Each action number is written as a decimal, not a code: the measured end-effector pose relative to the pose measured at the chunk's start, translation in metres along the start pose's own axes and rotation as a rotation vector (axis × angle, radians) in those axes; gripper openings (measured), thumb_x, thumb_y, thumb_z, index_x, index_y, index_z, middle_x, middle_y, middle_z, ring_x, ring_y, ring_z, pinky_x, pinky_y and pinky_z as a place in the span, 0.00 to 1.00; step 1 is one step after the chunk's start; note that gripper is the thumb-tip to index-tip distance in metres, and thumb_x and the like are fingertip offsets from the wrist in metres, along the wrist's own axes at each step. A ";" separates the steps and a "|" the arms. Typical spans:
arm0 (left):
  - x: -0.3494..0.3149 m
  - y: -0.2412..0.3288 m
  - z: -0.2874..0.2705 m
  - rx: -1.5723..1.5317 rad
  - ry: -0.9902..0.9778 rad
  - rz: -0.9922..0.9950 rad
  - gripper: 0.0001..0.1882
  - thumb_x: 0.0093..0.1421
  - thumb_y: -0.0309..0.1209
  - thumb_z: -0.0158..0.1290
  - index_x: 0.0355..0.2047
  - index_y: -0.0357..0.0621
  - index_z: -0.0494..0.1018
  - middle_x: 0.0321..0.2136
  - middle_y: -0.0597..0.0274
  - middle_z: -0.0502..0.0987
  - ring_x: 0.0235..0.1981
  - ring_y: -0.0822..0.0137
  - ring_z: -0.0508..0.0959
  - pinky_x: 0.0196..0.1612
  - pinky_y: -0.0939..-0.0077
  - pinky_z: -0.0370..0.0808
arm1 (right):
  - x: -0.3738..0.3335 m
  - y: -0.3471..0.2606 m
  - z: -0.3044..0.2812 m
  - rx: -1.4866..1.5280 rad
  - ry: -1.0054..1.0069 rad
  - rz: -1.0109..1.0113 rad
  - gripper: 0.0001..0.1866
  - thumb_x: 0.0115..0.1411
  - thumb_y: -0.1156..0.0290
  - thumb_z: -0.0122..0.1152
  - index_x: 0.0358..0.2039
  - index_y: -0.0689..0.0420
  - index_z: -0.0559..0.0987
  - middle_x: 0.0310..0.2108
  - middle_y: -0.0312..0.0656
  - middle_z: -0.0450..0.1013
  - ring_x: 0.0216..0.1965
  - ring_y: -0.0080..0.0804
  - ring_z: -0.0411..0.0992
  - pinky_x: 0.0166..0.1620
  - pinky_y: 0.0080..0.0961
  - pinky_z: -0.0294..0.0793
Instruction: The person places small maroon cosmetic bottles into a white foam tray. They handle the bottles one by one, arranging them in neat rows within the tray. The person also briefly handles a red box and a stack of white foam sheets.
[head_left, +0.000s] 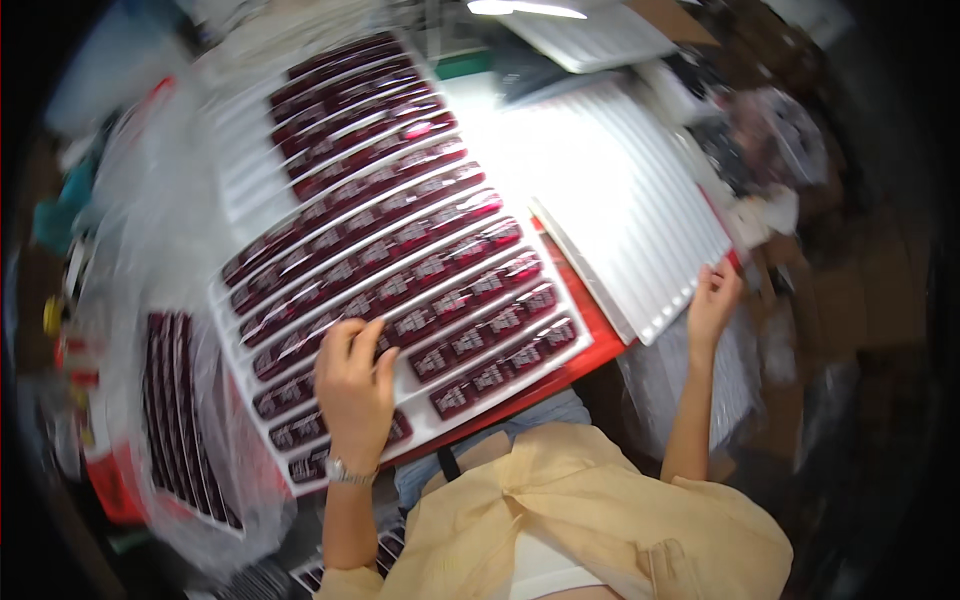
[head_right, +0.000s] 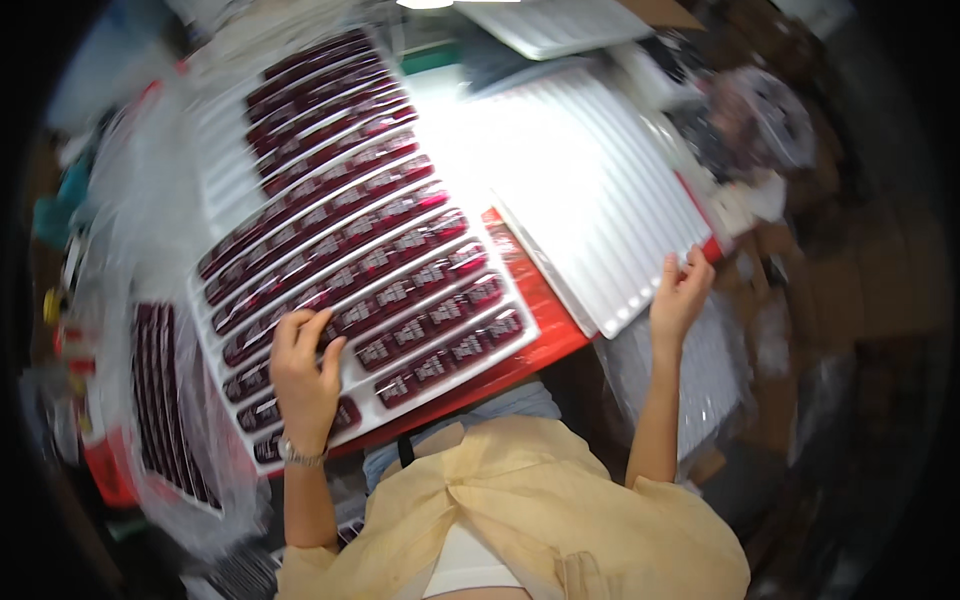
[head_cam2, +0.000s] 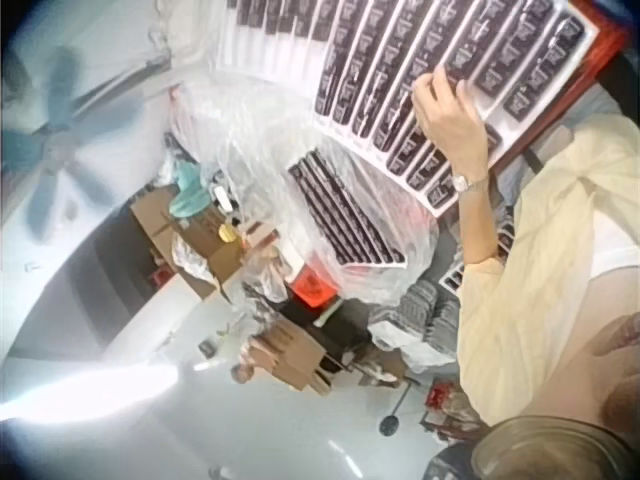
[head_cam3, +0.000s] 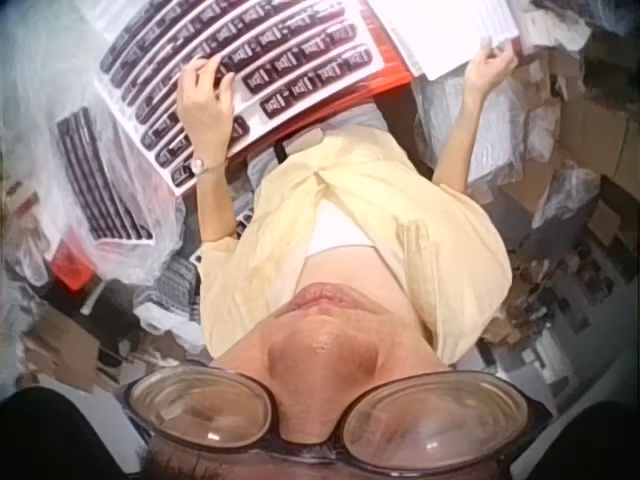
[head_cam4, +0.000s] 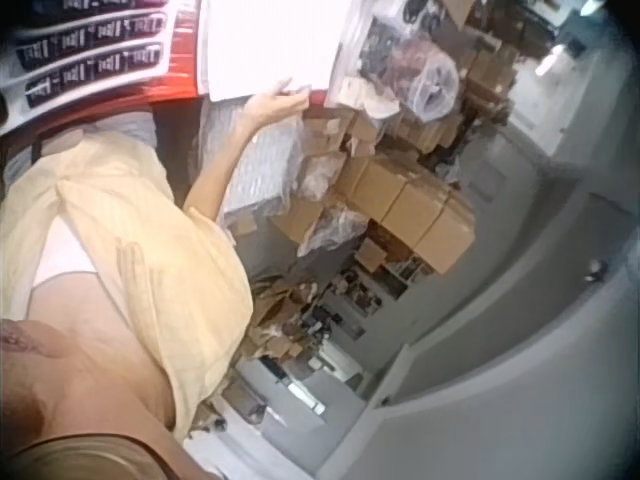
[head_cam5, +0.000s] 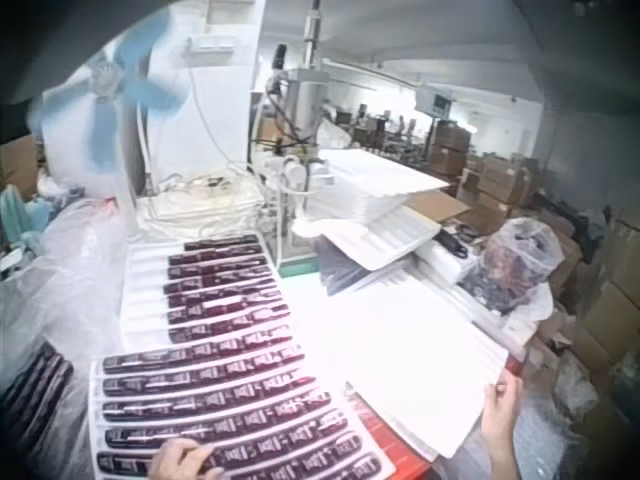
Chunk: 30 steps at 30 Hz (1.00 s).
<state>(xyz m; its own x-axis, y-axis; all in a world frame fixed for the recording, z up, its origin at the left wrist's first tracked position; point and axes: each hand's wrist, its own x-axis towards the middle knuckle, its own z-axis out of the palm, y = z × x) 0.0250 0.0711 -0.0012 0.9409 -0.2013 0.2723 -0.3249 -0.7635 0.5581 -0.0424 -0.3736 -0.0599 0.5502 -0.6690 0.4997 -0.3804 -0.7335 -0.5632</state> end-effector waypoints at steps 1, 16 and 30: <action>0.000 0.000 0.002 -0.015 0.005 -0.012 0.18 0.49 0.21 0.59 0.43 0.36 0.74 0.37 0.54 0.71 0.39 0.55 0.73 0.44 0.66 0.69 | -0.011 0.029 0.006 -0.137 -0.003 0.012 0.22 0.63 0.59 0.55 0.50 0.65 0.70 0.51 0.58 0.66 0.49 0.48 0.65 0.53 0.38 0.63; -0.003 -0.021 0.015 0.106 -0.030 0.098 0.16 0.56 0.25 0.58 0.45 0.35 0.73 0.38 0.56 0.69 0.42 0.58 0.71 0.45 0.65 0.69 | -0.041 -0.062 -0.087 0.919 0.221 0.364 0.16 0.59 0.77 0.59 0.48 0.65 0.72 0.39 0.39 0.75 0.37 0.19 0.71 0.42 0.17 0.69; 0.004 -0.039 0.026 0.159 -0.077 0.210 0.17 0.61 0.34 0.55 0.47 0.38 0.74 0.41 0.52 0.72 0.45 0.56 0.73 0.49 0.64 0.69 | -0.575 0.286 -0.429 -0.811 1.283 1.246 0.24 0.60 0.65 0.57 0.48 0.72 0.68 0.46 0.66 0.70 0.42 0.55 0.74 0.46 0.41 0.75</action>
<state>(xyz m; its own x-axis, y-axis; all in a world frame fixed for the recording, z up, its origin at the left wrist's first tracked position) 0.0442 0.0844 -0.0422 0.8607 -0.4074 0.3052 -0.5008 -0.7853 0.3640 -0.7858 -0.2498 -0.2259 -0.8799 -0.1736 0.4423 -0.4642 0.5124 -0.7225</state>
